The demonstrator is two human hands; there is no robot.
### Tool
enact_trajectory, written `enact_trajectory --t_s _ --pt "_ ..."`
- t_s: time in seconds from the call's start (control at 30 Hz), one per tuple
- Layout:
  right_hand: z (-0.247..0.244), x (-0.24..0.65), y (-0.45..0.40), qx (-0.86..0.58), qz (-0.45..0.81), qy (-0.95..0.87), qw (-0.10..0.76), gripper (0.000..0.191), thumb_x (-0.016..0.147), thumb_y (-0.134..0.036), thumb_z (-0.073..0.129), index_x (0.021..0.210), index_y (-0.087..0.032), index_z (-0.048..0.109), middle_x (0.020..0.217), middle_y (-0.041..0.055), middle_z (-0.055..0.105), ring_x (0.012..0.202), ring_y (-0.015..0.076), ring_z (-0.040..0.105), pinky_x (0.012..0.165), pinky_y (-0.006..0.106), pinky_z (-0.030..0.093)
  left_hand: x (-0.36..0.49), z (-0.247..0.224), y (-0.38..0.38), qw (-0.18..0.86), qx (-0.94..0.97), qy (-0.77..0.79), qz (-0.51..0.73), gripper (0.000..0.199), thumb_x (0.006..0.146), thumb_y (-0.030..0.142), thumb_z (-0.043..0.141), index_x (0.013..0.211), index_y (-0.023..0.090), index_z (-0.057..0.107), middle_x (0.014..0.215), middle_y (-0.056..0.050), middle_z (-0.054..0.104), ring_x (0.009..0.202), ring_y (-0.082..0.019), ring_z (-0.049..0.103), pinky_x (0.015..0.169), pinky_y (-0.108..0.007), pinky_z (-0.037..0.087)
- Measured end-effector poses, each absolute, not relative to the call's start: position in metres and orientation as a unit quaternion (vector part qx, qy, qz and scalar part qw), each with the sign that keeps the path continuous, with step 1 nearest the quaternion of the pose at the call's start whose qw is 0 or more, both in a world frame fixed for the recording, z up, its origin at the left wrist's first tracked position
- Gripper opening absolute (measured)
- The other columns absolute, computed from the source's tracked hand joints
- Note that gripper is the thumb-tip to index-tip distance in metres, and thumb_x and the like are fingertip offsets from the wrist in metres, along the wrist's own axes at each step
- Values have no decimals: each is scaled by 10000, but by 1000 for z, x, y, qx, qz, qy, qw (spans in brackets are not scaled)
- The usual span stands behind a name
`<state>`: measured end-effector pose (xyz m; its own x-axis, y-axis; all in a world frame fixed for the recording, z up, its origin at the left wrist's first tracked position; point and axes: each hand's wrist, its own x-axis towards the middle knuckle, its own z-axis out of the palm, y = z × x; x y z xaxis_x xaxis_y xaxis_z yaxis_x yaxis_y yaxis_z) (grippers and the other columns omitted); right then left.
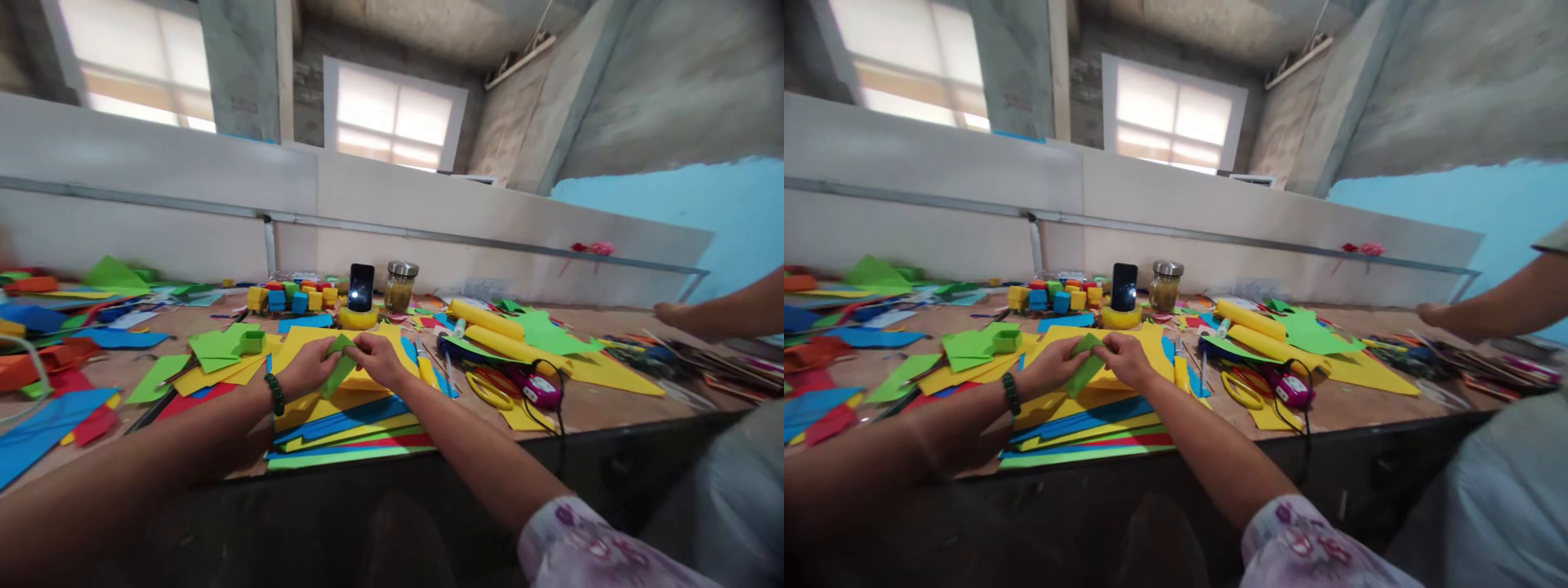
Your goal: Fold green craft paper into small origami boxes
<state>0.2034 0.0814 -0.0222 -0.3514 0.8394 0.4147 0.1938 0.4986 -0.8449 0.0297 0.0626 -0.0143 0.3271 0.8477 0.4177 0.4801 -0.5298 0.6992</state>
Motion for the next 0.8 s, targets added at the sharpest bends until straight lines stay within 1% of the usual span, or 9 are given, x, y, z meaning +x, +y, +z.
enact_trajectory --t_s 0.07,0.13,0.23,0.3,0.4,0.47,0.6,0.67,0.8 --pt "-21 204 81 -354 372 -725 460 334 755 -501 648 706 -186 549 567 -41 533 491 107 536 472 237 441 34 -10 67 233 784 426 387 216 771 352 494 756 156 584 747 -30 625 704 -163 536 651 -256 404" --pt "-19 204 81 -351 387 -711 471 356 731 -500 675 874 -190 572 596 -48 566 516 114 564 519 251 479 37 -7 71 268 768 424 399 251 760 394 499 758 156 577 737 -31 612 690 -165 530 639 -262 403" --pt "-14 206 79 -302 436 -708 466 633 622 -419 791 1155 -207 525 669 -50 620 617 127 602 635 275 511 38 -9 71 392 697 427 423 331 722 477 534 776 153 563 671 -10 569 611 -146 506 572 -250 389" --pt "-10 210 78 -265 459 -725 440 727 587 -365 826 1228 -207 521 699 -43 628 657 127 594 663 274 502 35 -10 68 474 649 423 418 368 686 494 586 803 146 564 662 1 563 570 -127 495 538 -235 376" --pt "-6 217 78 -235 465 -766 378 753 572 -321 843 1260 -216 555 752 -33 622 687 116 569 655 256 479 26 -8 62 548 620 416 379 354 674 453 638 813 137 563 667 1 575 548 -115 517 527 -228 386" --pt "-5 221 79 -220 458 -787 350 678 573 -327 843 1204 -219 618 747 -38 596 658 100 531 618 240 448 21 -5 58 582 617 405 340 339 685 422 656 837 132 568 666 -2 585 540 -115 535 520 -228 399" --pt "-4 223 81 -231 363 -820 377 269 656 -407 782 805 -186 752 644 -38 486 597 90 441 555 242 369 18 -5 54 637 605 374 296 325 702 376 691 881 130 576 721 -18 623 571 -111 573 540 -223 439" --pt "-3 221 81 -253 322 -822 397 270 653 -449 777 704 -186 741 650 -28 473 611 98 443 560 249 365 19 -8 54 662 596 355 284 315 700 336 700 907 133 579 753 -27 644 606 -116 600 582 -231 474" --pt "-2 220 79 -291 298 -804 425 303 599 -455 807 698 -182 718 821 21 569 745 131 511 623 252 408 22 -12 53 691 581 326 282 297 679 230 706 935 137 588 797 -39 674 675 -127 641 653 -235 511"
